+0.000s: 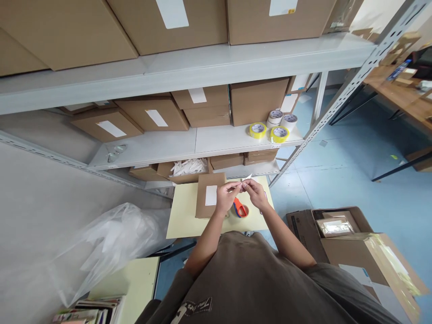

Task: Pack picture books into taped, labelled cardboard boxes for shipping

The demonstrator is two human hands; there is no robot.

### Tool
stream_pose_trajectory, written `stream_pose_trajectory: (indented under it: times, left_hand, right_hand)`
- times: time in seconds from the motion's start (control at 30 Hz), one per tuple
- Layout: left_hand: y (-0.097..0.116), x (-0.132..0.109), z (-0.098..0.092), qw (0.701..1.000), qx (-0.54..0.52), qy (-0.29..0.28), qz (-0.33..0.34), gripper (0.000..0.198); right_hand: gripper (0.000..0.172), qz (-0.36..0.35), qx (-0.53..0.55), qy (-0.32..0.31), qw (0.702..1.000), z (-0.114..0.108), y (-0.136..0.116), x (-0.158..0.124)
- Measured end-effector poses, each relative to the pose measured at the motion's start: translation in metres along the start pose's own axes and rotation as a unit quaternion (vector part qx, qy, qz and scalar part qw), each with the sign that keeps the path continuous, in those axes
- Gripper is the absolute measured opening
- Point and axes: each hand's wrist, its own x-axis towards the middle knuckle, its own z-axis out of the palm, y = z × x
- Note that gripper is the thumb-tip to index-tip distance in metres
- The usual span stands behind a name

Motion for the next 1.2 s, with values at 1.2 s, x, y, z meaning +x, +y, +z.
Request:
stream_pose_trajectory:
  times: [1.2]
  left_hand:
    - [0.006, -0.006, -0.001, 1.000, -0.025, -0.006, -0.014, 0.041]
  right_hand:
    - [0.031, -0.047, 0.016, -0.014, 0.999, 0.003, -0.008, -0.005]
